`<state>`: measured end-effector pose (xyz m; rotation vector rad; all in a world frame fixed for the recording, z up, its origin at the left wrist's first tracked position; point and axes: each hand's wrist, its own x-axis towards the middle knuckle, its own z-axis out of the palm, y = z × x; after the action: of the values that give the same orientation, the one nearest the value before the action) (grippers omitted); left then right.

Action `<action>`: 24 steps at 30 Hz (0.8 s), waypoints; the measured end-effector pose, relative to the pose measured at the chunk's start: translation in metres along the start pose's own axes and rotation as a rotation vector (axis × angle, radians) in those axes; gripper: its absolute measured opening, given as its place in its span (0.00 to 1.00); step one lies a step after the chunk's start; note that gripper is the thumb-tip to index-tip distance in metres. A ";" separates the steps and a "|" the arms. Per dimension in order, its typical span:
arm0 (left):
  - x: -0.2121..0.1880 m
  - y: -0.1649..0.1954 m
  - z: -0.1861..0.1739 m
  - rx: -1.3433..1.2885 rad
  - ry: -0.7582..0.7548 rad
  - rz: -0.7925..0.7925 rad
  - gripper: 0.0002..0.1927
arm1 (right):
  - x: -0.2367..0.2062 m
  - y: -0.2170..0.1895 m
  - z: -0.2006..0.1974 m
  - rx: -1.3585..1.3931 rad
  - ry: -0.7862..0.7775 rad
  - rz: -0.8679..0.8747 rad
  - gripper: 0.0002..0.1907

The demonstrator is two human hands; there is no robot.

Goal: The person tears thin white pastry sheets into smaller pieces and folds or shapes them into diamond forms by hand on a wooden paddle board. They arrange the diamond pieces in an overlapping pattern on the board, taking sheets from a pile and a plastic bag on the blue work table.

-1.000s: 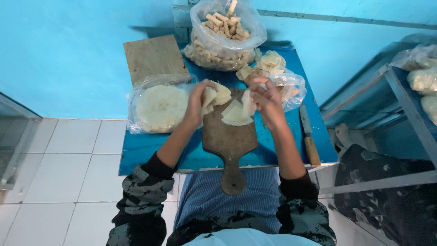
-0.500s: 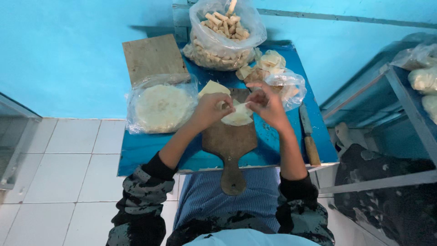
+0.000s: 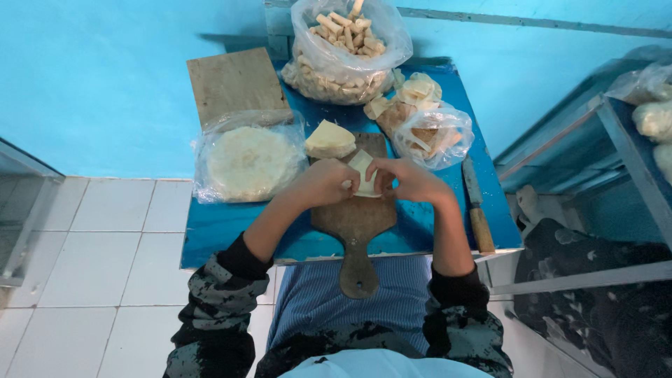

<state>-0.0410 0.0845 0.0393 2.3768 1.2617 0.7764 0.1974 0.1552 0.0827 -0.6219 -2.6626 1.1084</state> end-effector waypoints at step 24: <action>0.007 -0.060 0.009 -0.694 0.634 -0.260 0.14 | 0.026 0.020 0.030 -0.139 0.398 -0.119 0.19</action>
<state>-0.0716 0.1225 0.0029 1.4238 1.1967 1.6310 0.1700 0.1602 0.0476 -0.6234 -2.4050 0.6870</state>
